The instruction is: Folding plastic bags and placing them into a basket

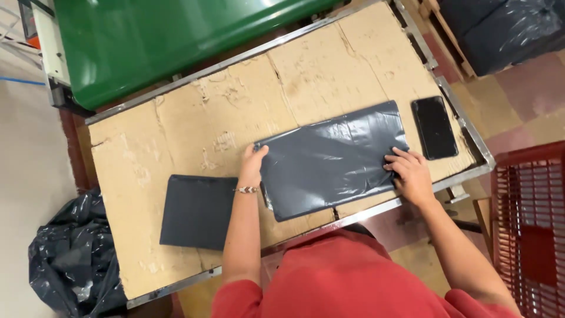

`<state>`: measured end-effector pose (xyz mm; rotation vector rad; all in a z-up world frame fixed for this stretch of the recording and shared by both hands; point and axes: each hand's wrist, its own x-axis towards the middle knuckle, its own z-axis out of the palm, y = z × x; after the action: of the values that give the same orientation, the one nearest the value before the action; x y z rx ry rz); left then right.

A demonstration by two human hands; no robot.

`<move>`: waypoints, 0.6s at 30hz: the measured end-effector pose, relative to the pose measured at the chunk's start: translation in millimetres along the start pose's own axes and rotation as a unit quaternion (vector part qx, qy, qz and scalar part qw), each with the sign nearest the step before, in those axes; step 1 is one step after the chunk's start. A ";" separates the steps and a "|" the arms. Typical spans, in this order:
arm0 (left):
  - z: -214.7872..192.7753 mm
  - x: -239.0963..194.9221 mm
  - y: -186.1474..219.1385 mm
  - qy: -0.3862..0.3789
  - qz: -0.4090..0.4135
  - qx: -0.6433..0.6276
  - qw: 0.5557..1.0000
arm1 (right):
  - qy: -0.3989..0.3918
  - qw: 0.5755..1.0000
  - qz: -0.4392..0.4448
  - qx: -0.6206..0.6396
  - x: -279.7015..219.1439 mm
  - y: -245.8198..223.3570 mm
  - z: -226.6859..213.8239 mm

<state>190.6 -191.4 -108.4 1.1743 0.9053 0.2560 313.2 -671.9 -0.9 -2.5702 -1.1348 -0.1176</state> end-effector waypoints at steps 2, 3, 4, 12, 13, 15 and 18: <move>9.9 -18.9 8.8 0.007 0.026 0.070 0.997 | -0.005 0.999 0.007 -0.036 -7.2 0.6 1.9; 14.1 -29.6 12.7 0.018 0.048 0.139 0.989 | -0.014 0.997 0.012 -0.070 -11.9 0.4 3.2; 14.8 -63.4 40.0 0.015 0.050 0.141 0.989 | -0.011 0.997 0.015 -0.070 -14.4 -4.2 2.6; 9.7 -226.8 24.3 -0.165 0.487 0.682 0.520 | -0.003 0.983 -0.164 -0.088 2.7 -91.4 5.6; 7.4 -214.0 1.5 -0.167 0.487 0.681 0.520 | -0.005 0.983 -0.163 -0.089 1.0 -115.3 15.2; 6.9 -181.6 -39.3 -0.159 0.598 0.654 0.436 | -0.017 0.972 -0.229 0.052 6.1 -160.1 33.5; 65.9 -224.6 30.3 -0.356 0.461 0.640 0.502 | -0.070 0.980 -0.186 0.021 -10.8 -166.8 55.7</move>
<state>104.0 -360.8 31.3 2.8248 -0.6570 -0.1697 180.7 -556.2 -11.8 -2.3321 -1.6432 0.0020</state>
